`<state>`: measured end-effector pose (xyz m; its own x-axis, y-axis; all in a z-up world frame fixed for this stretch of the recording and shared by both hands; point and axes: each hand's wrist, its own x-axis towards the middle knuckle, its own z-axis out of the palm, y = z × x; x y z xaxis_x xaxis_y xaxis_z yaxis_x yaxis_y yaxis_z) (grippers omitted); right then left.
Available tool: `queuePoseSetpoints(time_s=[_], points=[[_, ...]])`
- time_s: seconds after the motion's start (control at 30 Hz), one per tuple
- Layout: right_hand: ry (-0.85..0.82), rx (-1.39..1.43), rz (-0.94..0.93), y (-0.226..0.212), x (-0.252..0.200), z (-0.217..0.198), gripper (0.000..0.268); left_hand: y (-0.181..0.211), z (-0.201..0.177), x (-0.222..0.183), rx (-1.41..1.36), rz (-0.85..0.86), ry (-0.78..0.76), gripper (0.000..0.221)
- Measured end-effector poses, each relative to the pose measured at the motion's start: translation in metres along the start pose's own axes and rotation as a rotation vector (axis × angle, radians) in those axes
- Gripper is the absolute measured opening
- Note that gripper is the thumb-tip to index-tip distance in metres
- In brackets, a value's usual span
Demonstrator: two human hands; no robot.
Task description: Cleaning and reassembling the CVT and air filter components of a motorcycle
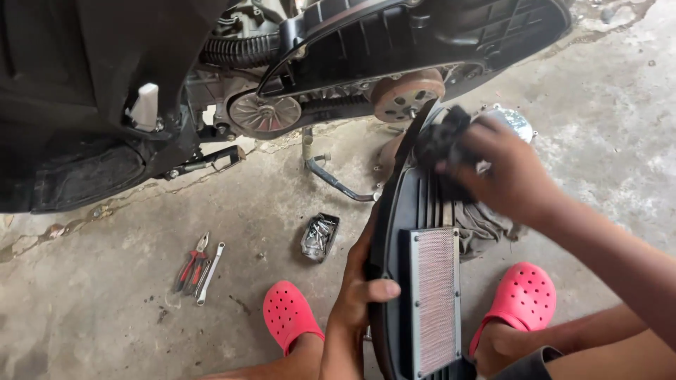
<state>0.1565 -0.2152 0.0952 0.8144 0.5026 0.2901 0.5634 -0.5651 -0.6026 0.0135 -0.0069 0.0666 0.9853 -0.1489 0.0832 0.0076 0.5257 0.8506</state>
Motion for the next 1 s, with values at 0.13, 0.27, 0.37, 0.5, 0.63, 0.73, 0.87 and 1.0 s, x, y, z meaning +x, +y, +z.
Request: queuePoseSetpoints(time_s=[0.13,0.27,0.37,0.5,0.63,0.73,0.87,1.0], points=[[0.229,0.296,0.469,-0.008,0.011,-0.019,0.016,0.006,0.009,-0.001,0.235,0.060,0.030,0.109],[0.052,-0.089,-0.027,-0.006,-0.007,-0.012,0.011,0.004,0.016,-0.004,1.153,-0.033,0.144,0.130],[-0.239,-0.103,-0.274,-0.032,-0.029,0.007,0.009,-0.009,0.013,-0.004,1.330,-0.095,0.139,0.139],[-0.339,-0.314,-0.427,0.019,-0.029,0.025,0.009,-0.017,0.012,-0.005,1.352,-0.124,0.136,0.135],[-0.496,-0.736,0.201,0.026,-0.003,-0.062,0.023,-0.033,0.013,-0.007,1.366,-0.167,0.066,0.133],[-0.288,-1.084,-0.167,0.017,-0.015,-0.116,0.041,-0.053,0.023,-0.001,1.423,-0.111,-0.014,0.126],[-0.122,-0.637,0.395,-0.011,-0.021,-0.150,0.017,-0.081,0.041,0.029,1.215,-0.341,-0.280,0.124],[0.034,-0.590,0.292,0.002,-0.035,-0.163,0.007,-0.150,0.026,0.082,0.485,-0.537,-0.333,0.116]])
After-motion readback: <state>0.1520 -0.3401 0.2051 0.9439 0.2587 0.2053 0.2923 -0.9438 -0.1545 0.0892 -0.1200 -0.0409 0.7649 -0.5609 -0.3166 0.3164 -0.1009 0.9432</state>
